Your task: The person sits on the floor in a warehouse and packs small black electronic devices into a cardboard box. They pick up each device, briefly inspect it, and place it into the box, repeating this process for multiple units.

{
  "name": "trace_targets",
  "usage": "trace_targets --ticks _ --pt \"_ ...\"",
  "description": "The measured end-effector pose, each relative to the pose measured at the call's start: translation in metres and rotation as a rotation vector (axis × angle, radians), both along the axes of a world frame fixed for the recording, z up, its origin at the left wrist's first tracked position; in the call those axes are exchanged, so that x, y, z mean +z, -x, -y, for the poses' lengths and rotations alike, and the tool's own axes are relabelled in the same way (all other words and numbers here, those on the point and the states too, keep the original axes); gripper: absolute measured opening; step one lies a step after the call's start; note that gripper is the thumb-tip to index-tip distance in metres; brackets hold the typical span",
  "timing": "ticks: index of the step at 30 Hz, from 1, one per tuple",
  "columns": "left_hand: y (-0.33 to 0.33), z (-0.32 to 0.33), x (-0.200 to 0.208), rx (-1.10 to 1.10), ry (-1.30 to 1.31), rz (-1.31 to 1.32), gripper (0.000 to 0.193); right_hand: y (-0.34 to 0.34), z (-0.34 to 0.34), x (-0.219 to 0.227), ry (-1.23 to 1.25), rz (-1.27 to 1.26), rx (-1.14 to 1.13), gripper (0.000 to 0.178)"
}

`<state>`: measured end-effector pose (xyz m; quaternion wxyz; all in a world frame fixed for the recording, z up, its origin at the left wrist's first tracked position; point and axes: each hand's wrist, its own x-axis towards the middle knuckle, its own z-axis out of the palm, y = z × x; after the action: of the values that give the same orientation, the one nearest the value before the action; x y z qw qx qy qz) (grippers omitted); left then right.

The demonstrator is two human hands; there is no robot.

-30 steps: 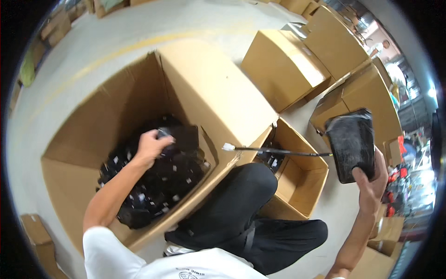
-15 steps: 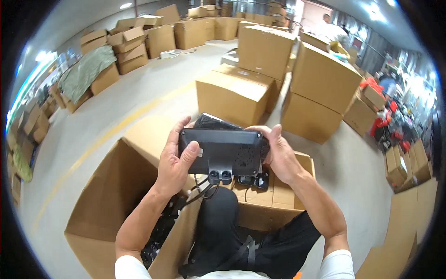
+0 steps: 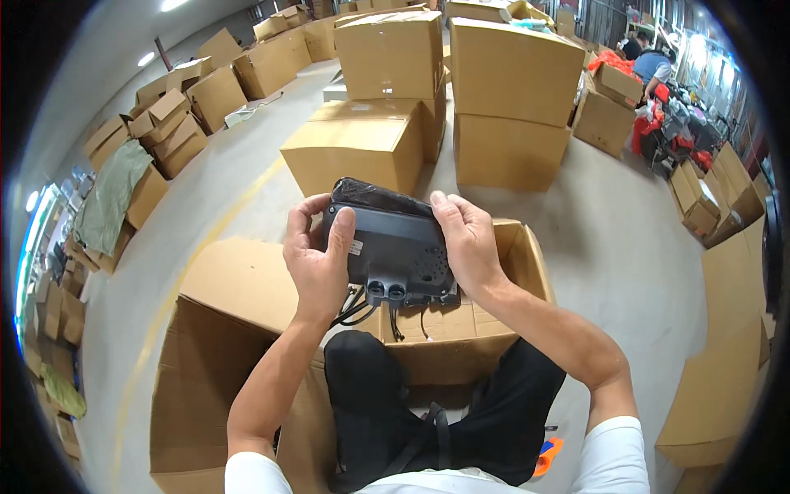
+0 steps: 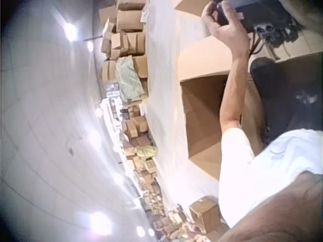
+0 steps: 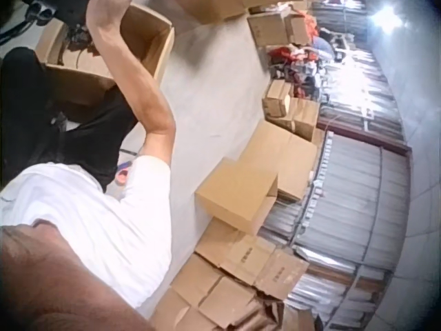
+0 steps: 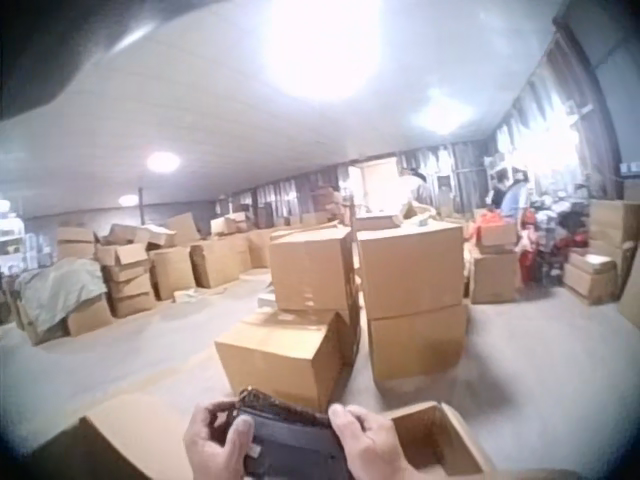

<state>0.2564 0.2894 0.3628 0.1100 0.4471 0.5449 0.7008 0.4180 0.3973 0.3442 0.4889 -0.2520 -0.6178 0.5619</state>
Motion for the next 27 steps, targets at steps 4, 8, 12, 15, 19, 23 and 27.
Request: trace_targets --ticks 4,8,12,15,19,23,27 --pt "0.006 -0.01 -0.013 -0.117 0.066 -0.191 0.061 -0.005 -0.018 -0.017 0.042 0.025 0.031 0.053" --pt "0.015 -0.028 -0.024 -0.169 0.06 -0.277 0.05 -0.004 -0.034 -0.041 0.073 0.073 0.043 0.056" --pt "0.014 -0.038 -0.042 -0.054 0.056 -0.289 0.04 -0.001 -0.041 -0.052 0.11 0.063 0.089 0.059" --pt "0.014 -0.044 -0.05 -0.065 0.079 -0.194 0.038 0.002 -0.043 -0.061 0.105 0.079 0.079 0.06" --pt "0.002 -0.05 -0.046 -0.053 0.256 -0.167 0.045 -0.001 -0.054 -0.067 0.057 0.121 0.076 0.063" --pt "0.022 -0.056 -0.038 -0.072 0.306 -0.027 0.052 -0.019 -0.063 -0.033 0.006 0.347 0.391 0.061" --pt "0.024 -0.073 -0.026 -0.179 0.257 0.08 0.059 -0.035 -0.083 -0.016 -0.05 0.356 0.501 0.058"
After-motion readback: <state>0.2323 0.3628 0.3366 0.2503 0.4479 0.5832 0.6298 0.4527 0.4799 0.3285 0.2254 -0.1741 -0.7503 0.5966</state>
